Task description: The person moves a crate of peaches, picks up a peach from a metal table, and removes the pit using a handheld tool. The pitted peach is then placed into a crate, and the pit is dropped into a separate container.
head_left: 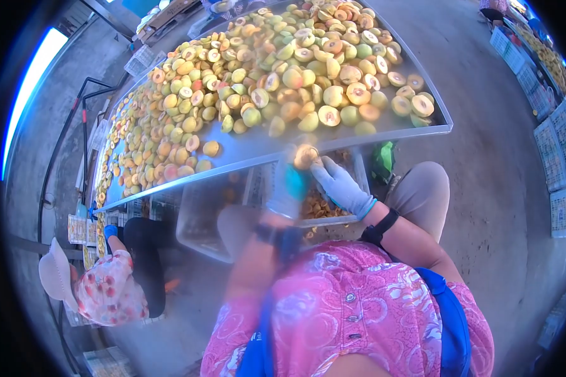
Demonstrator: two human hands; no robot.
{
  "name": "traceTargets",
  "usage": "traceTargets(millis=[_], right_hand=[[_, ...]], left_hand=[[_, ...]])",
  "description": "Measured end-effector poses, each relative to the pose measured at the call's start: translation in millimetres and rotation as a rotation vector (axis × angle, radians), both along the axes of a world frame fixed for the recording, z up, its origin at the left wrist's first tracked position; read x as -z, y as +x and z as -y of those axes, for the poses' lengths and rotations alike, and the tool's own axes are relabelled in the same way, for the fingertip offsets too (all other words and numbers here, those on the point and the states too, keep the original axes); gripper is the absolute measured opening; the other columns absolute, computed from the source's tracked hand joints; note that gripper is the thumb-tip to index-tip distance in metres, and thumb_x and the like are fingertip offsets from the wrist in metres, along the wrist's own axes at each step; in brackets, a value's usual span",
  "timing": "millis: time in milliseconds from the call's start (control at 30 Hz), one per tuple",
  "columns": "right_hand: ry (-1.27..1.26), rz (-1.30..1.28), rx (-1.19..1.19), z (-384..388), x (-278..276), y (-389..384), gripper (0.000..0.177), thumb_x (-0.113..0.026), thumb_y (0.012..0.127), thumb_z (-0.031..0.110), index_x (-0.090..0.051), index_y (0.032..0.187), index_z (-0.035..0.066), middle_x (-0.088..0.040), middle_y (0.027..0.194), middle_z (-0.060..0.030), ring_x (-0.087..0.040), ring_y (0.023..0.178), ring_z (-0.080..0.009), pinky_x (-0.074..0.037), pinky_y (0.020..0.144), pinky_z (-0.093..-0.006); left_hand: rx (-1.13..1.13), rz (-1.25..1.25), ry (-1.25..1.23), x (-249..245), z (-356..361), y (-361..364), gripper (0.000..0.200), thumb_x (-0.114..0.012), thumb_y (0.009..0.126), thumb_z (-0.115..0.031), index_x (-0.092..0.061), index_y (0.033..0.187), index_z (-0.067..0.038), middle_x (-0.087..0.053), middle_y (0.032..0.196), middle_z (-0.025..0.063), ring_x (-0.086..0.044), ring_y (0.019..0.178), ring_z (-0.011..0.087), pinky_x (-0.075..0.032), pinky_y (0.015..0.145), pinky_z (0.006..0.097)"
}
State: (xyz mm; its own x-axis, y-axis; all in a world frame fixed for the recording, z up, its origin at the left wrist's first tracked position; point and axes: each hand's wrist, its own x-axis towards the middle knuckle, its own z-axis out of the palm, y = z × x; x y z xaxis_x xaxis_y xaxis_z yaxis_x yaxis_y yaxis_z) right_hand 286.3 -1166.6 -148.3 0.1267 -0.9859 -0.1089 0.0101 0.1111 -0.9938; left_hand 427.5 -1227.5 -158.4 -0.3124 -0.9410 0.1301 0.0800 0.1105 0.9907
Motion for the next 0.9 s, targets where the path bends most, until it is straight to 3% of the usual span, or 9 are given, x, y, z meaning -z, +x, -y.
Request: traceTargets(millis=[100,200,267,333,400,533,767,833,900], right_hand=[[-0.047,-0.071,-0.018,1.2,4.8,-0.8,0.043,-0.044,0.100,0.037,-0.054,0.115,-0.002,-0.064,0.095,-0.0190,-0.061,0.087,-0.0291,-0.047,0.080,-0.0379],[-0.082,-0.167,-0.054,-1.6,-2.1,-3.3,0.047,-0.040,0.101,0.040,-0.054,0.114,-0.003,-0.064,0.095,-0.0232,-0.062,0.087,-0.0353,-0.047,0.079,-0.0407],[-0.091,-0.217,-0.078,-2.0,-2.5,-3.7,0.050,-0.038,0.101,0.042,-0.053,0.113,-0.004,-0.063,0.095,-0.0249,-0.062,0.087,-0.0379,-0.047,0.079,-0.0418],[-0.146,-0.132,-0.085,-1.5,5.5,-2.1,0.051,-0.037,0.101,0.043,-0.053,0.113,-0.005,-0.064,0.095,-0.0227,-0.062,0.086,-0.0338,-0.048,0.079,-0.0404],[-0.059,-0.093,-0.127,-6.4,-9.6,-6.2,0.051,-0.037,0.101,0.043,-0.053,0.114,-0.004,-0.064,0.096,-0.0197,-0.062,0.087,-0.0298,-0.048,0.080,-0.0389],[0.052,0.021,-0.225,-14.7,-19.8,-8.2,0.052,-0.038,0.101,0.044,-0.054,0.116,-0.003,-0.062,0.101,-0.0106,-0.057,0.090,-0.0182,-0.047,0.083,-0.0343],[0.162,0.048,-0.211,-13.3,-20.8,-9.2,0.050,-0.041,0.100,0.045,-0.054,0.118,-0.001,-0.060,0.100,-0.0066,-0.056,0.090,-0.0150,-0.047,0.081,-0.0313],[0.469,0.226,-0.335,-11.4,-21.1,-16.7,0.052,-0.042,0.100,0.047,-0.055,0.118,-0.001,-0.061,0.100,-0.0058,-0.056,0.088,-0.0137,-0.047,0.079,-0.0295],[0.482,0.303,-0.366,-9.9,-10.9,-18.0,0.053,-0.042,0.100,0.047,-0.054,0.120,0.000,-0.060,0.099,-0.0049,-0.055,0.086,-0.0120,-0.047,0.076,-0.0278]], left_hand=[[0.081,-0.380,0.107,11.5,3.4,-2.7,0.034,-0.048,0.096,-0.027,-0.054,0.114,0.001,-0.063,0.098,0.0111,-0.063,0.086,0.0204,-0.054,0.080,0.0315],[-0.133,-0.425,0.131,10.3,-9.8,-20.1,0.053,-0.066,0.086,-0.048,-0.055,0.106,0.000,-0.061,0.088,0.0051,-0.058,0.076,0.0148,-0.049,0.067,0.0259],[-0.153,-0.273,-0.013,3.7,-14.2,-22.3,0.052,-0.059,0.090,-0.050,-0.056,0.105,-0.001,-0.061,0.091,0.0071,-0.060,0.080,0.0175,-0.051,0.073,0.0297],[-0.172,-0.122,-0.159,-2.9,-16.3,-26.1,0.052,-0.051,0.094,-0.052,-0.057,0.105,-0.002,-0.062,0.094,0.0092,-0.063,0.085,0.0201,-0.054,0.078,0.0335],[-0.259,-0.507,0.328,-12.4,-17.5,-31.5,0.059,-0.049,0.091,-0.062,-0.057,0.099,-0.004,-0.061,0.093,0.0095,-0.063,0.085,0.0209,-0.054,0.077,0.0358],[-0.123,-0.284,0.316,-27.2,-26.4,-21.8,0.057,-0.049,0.091,-0.061,-0.057,0.093,-0.005,-0.061,0.093,0.0102,-0.063,0.083,0.0209,-0.054,0.077,0.0376],[-0.201,-0.303,0.357,-19.9,-19.1,-20.7,0.058,-0.046,0.091,-0.063,-0.057,0.088,-0.007,-0.062,0.089,0.0108,-0.064,0.080,0.0238,-0.056,0.074,0.0380],[-0.211,-0.349,0.381,-22.9,-21.8,-18.8,0.058,-0.045,0.091,-0.063,-0.057,0.088,-0.007,-0.062,0.087,0.0104,-0.064,0.080,0.0236,-0.056,0.073,0.0375],[-0.155,-0.330,0.414,-41.4,-30.8,-17.0,0.057,-0.046,0.092,-0.062,-0.058,0.088,-0.006,-0.062,0.084,0.0094,-0.064,0.078,0.0220,-0.056,0.073,0.0365]])
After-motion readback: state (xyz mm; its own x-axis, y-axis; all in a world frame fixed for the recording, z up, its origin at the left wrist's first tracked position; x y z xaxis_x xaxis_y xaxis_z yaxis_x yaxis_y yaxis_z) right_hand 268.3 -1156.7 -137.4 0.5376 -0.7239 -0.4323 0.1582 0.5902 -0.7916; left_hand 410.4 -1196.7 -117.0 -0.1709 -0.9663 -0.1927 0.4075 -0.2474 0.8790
